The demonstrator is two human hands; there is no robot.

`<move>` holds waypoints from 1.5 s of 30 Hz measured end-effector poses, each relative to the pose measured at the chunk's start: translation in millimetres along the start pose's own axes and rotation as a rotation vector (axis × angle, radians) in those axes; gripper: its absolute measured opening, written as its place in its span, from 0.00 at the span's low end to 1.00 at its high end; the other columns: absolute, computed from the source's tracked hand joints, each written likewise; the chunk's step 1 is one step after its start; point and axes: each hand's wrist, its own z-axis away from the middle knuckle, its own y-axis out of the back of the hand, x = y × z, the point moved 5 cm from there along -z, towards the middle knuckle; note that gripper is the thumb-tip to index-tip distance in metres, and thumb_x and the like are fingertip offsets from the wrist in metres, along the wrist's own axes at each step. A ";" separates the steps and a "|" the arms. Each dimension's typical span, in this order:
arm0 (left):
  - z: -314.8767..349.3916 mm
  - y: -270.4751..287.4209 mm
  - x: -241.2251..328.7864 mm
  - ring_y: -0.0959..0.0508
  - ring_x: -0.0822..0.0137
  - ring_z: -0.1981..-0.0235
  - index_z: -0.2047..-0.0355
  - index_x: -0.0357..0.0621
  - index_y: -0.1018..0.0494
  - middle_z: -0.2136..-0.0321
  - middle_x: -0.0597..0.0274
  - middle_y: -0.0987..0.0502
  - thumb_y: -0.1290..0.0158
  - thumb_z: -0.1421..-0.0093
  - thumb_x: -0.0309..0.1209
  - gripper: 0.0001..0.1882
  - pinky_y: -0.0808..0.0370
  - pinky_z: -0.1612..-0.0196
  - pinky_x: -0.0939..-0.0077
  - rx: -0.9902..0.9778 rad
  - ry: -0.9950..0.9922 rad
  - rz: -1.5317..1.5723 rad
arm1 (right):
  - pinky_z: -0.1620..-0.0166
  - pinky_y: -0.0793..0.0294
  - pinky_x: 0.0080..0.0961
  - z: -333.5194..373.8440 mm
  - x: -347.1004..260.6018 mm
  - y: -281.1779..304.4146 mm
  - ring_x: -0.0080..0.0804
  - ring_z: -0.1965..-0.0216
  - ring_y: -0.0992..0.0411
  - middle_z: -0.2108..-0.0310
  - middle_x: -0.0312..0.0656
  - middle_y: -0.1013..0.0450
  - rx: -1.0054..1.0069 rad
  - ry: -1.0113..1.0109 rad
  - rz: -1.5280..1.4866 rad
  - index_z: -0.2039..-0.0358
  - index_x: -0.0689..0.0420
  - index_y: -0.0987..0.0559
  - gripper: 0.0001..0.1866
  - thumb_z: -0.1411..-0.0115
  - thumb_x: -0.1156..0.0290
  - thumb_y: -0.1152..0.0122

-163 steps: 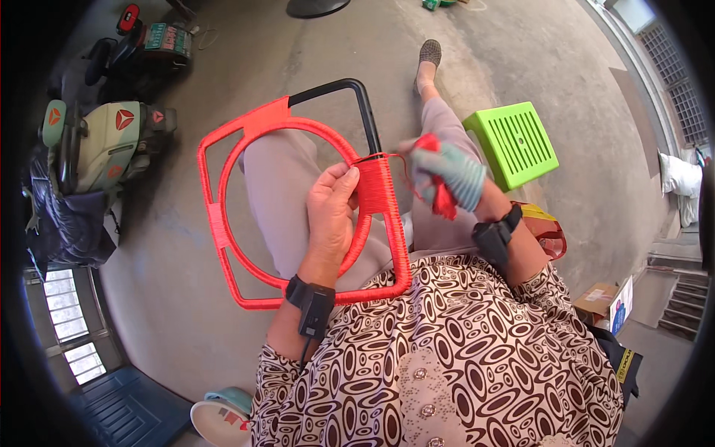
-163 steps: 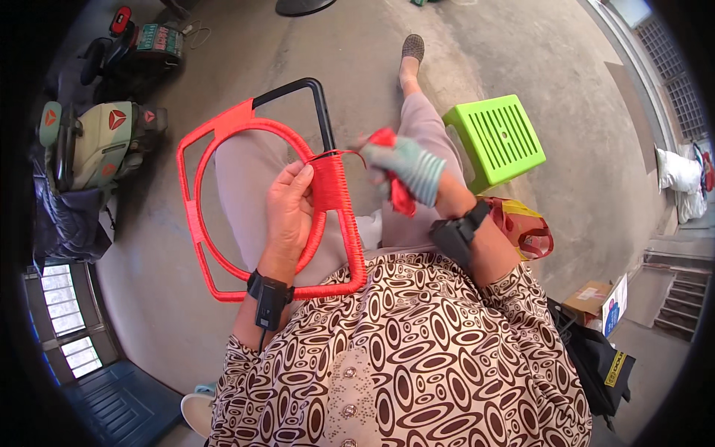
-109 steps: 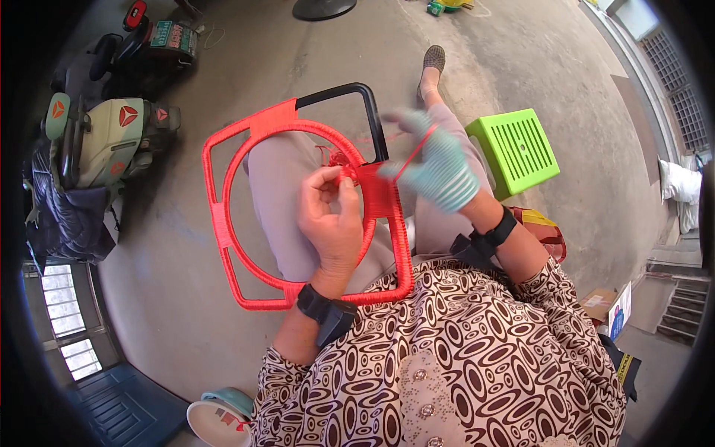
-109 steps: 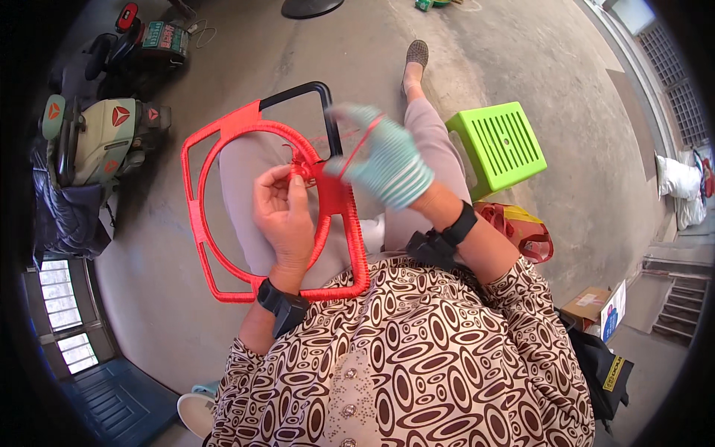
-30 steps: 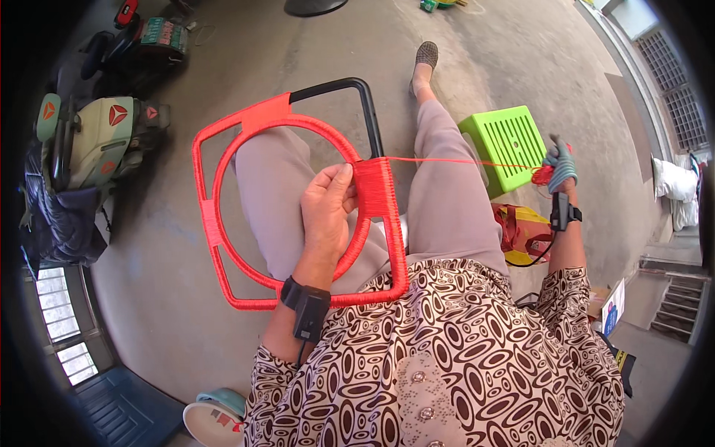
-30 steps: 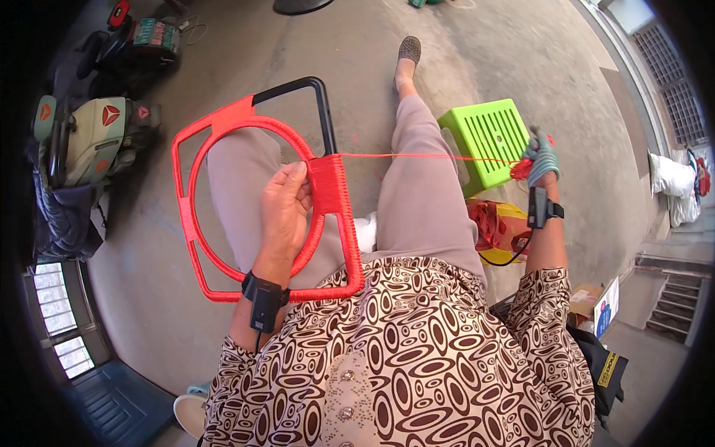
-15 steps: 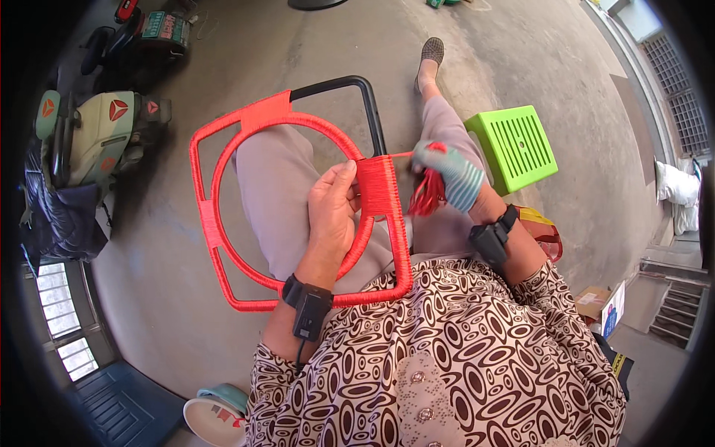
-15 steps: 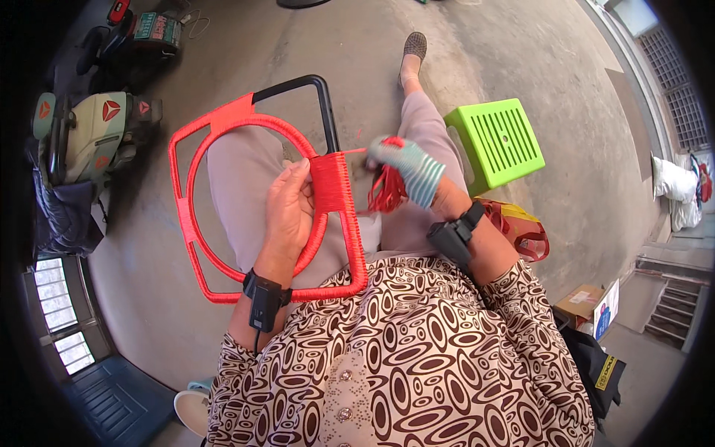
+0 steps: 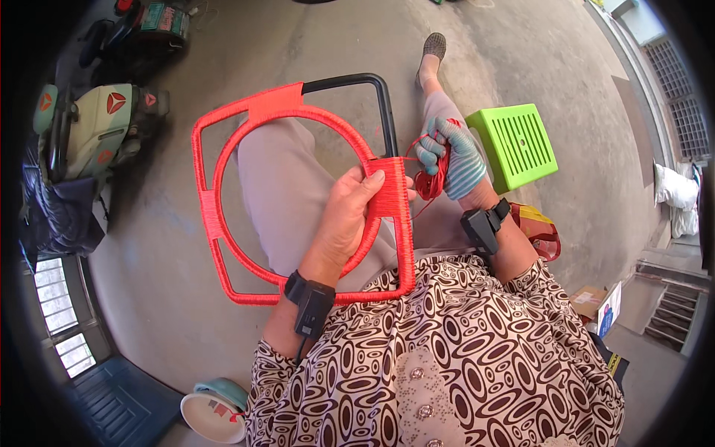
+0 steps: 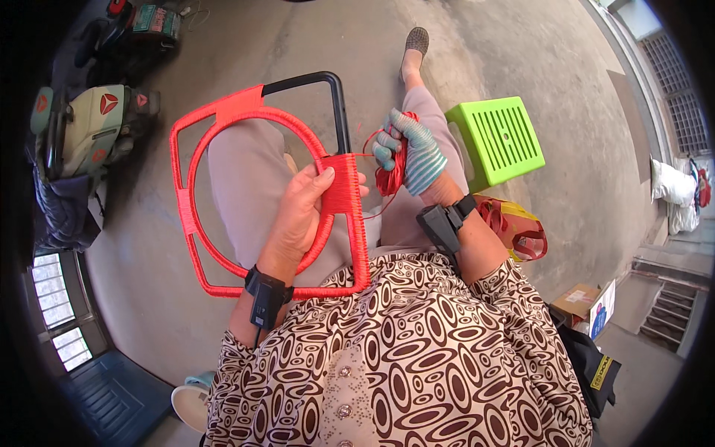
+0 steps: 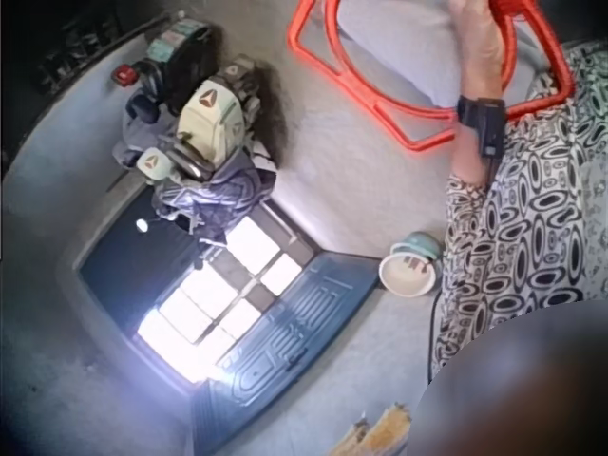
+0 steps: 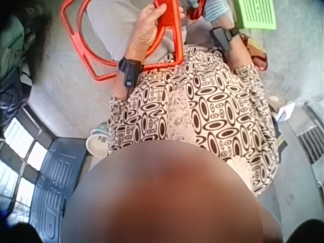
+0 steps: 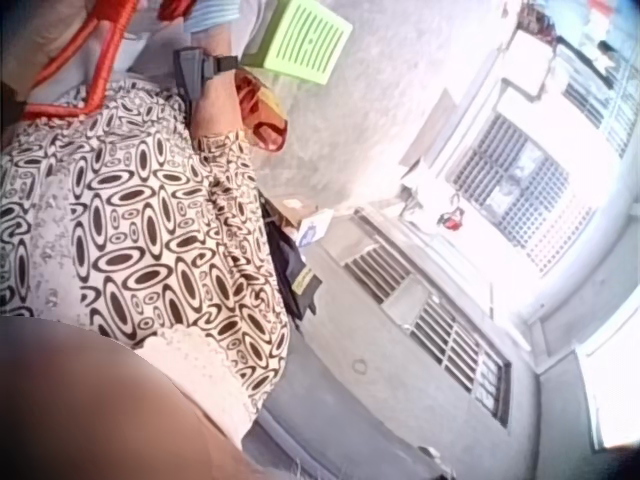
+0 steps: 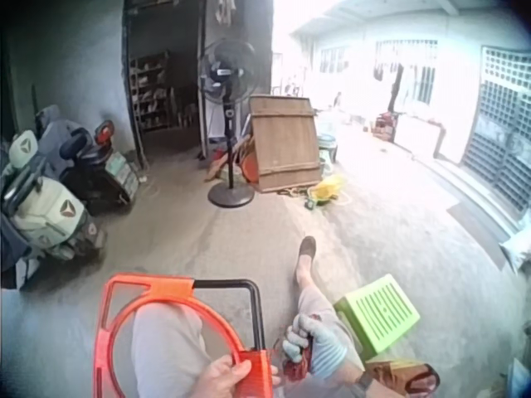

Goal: The person is manually weaving red plastic cord around a black chair frame.

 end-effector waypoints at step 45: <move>3.3 28.2 4.8 0.24 0.78 0.71 0.63 0.40 0.33 0.70 0.63 0.23 0.47 0.42 0.22 0.08 0.27 0.68 0.84 0.361 -0.388 -0.299 | 0.80 0.38 0.21 -10.9 27.4 -22.8 0.20 0.85 0.39 0.87 0.32 0.36 0.305 -0.126 0.699 0.80 0.55 0.27 0.15 0.43 0.59 0.41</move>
